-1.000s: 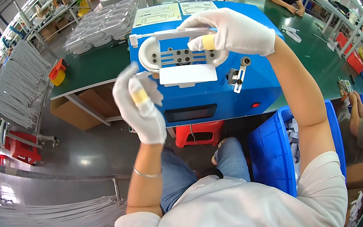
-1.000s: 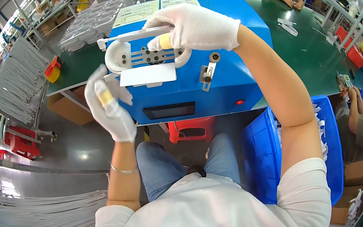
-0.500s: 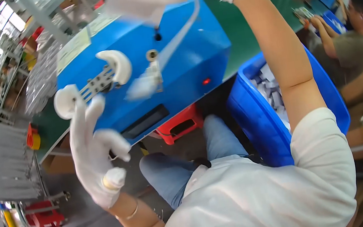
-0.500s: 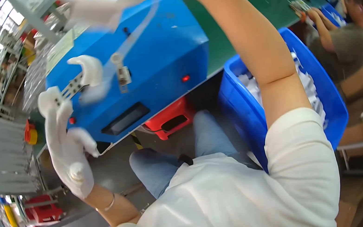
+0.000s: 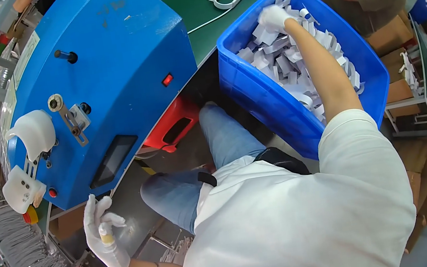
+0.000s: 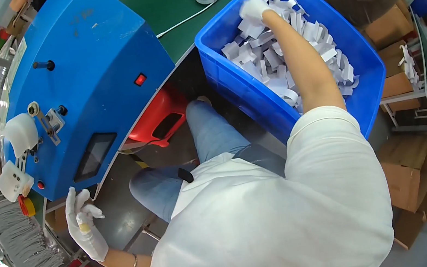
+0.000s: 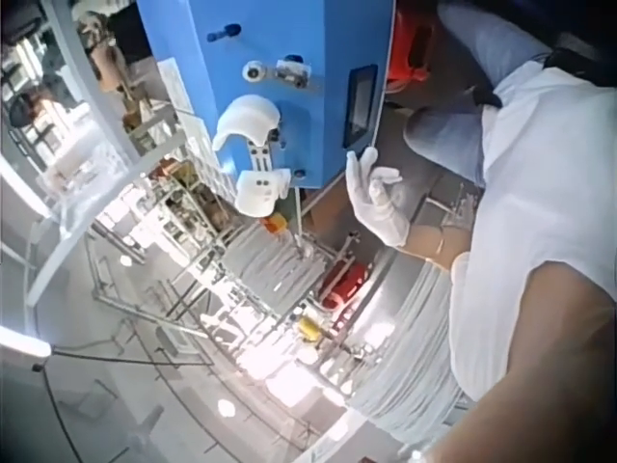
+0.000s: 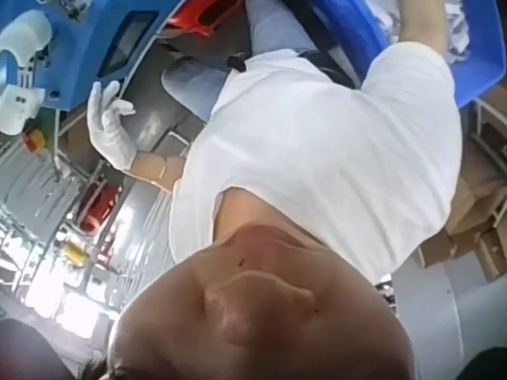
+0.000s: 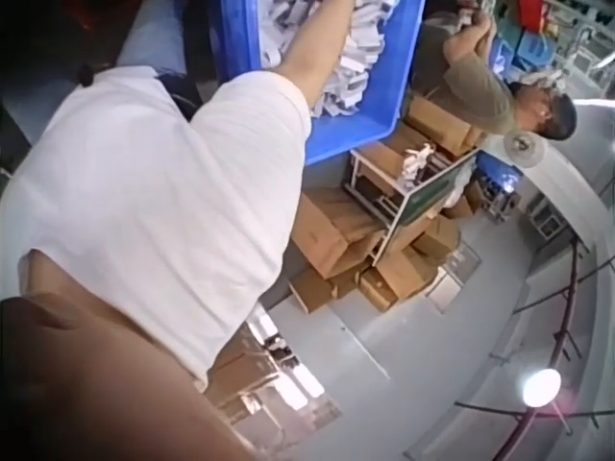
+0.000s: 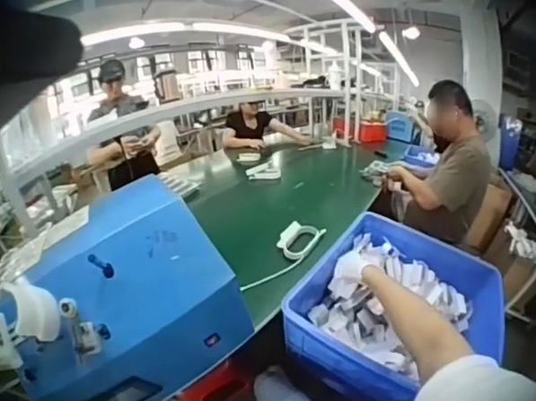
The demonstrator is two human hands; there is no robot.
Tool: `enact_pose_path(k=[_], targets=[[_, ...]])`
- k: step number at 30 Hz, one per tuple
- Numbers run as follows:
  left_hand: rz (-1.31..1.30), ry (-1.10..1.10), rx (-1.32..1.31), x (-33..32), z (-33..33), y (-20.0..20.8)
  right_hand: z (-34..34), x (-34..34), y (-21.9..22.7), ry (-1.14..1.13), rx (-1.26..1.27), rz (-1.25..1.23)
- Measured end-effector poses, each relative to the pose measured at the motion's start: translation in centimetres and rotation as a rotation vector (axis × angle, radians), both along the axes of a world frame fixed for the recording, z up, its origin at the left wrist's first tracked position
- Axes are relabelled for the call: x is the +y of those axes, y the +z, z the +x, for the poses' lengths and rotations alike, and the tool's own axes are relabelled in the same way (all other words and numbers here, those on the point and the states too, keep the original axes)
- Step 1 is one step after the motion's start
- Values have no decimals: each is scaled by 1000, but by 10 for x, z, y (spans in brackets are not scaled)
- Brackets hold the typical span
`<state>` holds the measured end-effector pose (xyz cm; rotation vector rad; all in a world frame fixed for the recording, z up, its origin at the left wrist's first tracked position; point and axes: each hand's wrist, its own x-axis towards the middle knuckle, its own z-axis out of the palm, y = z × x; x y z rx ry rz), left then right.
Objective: Manually feed and process white electrical cables through a benchtop machine and sort them into a bin.
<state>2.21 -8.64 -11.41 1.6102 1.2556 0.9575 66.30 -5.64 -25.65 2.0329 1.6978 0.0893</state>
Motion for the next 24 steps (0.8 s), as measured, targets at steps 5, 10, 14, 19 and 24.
enact_pose_path(k=[5, 10, 14, 19, 24], targets=[[-46, -20, 7, 3, 16, 6, 1, -82, -69, -420, 169, -68], [-56, -90, -16, 11, 27, 12, -8, -98, -102, -421, -38, 249], [-53, -131, -5, 14, 28, 18, 2, -92, -71, -419, 184, 560], [-34, -169, -88, 18, 28, 23, -18, -66, 57, -359, 822, 728], [-24, -424, -103, 24, 82, 42, -120, -48, 176, -72, 1236, 444]])
